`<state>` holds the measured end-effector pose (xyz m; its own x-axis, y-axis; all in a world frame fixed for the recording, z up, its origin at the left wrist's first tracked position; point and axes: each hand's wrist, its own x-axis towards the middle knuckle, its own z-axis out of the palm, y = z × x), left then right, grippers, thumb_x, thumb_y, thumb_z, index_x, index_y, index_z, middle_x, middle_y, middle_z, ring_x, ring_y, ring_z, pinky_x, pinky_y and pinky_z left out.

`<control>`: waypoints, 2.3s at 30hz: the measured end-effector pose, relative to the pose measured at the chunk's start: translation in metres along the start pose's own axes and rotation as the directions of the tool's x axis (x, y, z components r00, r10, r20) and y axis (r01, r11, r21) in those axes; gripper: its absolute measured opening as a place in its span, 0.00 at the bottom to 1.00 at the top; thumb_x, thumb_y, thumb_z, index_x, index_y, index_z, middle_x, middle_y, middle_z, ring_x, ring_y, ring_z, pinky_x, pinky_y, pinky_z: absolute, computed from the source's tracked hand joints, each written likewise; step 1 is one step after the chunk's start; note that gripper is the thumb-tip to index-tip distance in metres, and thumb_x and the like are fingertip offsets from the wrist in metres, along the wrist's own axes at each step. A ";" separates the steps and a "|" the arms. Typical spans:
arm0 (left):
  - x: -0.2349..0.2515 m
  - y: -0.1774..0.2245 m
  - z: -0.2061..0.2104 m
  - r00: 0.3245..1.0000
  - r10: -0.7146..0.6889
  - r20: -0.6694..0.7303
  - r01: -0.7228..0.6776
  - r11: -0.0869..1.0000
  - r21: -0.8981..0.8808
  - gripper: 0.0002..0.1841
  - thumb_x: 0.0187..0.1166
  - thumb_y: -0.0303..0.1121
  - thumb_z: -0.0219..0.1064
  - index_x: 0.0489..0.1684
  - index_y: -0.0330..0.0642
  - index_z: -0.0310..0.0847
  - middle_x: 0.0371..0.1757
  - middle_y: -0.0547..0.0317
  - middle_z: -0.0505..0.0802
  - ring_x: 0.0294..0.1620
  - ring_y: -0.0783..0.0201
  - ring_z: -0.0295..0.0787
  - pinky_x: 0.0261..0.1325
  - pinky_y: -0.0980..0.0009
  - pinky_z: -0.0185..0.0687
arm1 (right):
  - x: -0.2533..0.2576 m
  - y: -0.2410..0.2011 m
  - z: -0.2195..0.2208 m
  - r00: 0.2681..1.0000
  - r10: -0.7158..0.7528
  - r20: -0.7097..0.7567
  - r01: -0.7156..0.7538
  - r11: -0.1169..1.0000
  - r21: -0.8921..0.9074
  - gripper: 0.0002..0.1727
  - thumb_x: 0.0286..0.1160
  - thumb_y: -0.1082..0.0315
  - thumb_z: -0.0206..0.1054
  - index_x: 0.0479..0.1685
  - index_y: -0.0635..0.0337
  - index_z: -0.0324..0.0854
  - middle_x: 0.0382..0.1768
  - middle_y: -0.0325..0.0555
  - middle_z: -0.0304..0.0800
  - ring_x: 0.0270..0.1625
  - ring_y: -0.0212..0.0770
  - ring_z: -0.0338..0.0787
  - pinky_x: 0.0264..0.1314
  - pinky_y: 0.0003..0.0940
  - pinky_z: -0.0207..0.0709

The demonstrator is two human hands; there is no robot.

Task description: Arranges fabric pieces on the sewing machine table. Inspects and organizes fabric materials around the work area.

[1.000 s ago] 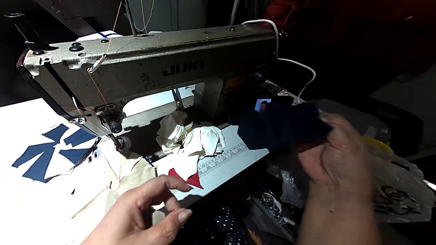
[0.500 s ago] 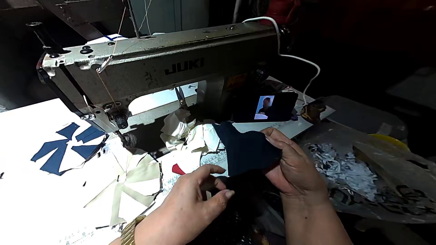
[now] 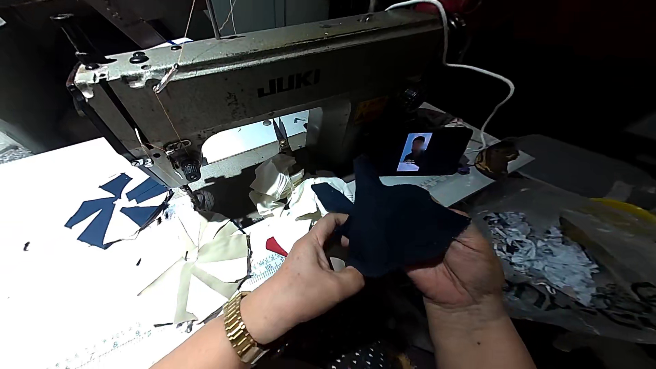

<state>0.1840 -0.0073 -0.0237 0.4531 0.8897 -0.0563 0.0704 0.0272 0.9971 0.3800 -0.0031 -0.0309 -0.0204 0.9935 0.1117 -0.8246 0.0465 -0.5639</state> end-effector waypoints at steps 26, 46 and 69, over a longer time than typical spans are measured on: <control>-0.053 0.008 -0.040 0.995 -0.102 -0.024 0.064 0.777 -0.627 0.10 0.89 0.41 0.61 0.38 0.50 0.83 0.17 0.68 0.76 0.10 0.82 0.64 0.11 0.87 0.61 | 0.013 -0.052 -0.029 0.833 -0.553 -0.017 0.323 0.511 -0.797 0.12 0.93 0.62 0.45 0.53 0.44 0.76 0.44 0.24 0.86 0.49 0.22 0.88 0.56 0.26 0.85; -0.066 0.006 -0.043 0.994 0.104 0.033 -0.043 0.652 -0.757 0.07 0.88 0.40 0.62 0.51 0.51 0.83 0.30 0.64 0.85 0.17 0.83 0.72 0.17 0.90 0.67 | -0.017 0.015 0.010 0.833 0.178 0.525 0.293 0.663 -0.689 0.42 0.78 0.27 0.54 0.80 0.49 0.75 0.64 0.37 0.89 0.66 0.33 0.87 0.70 0.30 0.82; -0.097 -0.003 -0.052 0.967 0.253 -0.040 -0.256 0.953 -0.164 0.06 0.83 0.39 0.69 0.43 0.51 0.92 0.32 0.73 0.91 0.22 0.88 0.75 0.25 0.89 0.70 | -0.034 -0.004 0.069 0.754 0.164 0.636 0.583 0.281 -0.763 0.07 0.81 0.63 0.70 0.40 0.54 0.90 0.33 0.28 0.90 0.36 0.18 0.86 0.37 0.11 0.82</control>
<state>0.0938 -0.0703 -0.0184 0.4203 0.8850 0.2002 -0.1947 -0.1275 0.9725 0.3452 -0.0445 0.0240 -0.5102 0.6906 0.5126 0.1877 0.6711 -0.7173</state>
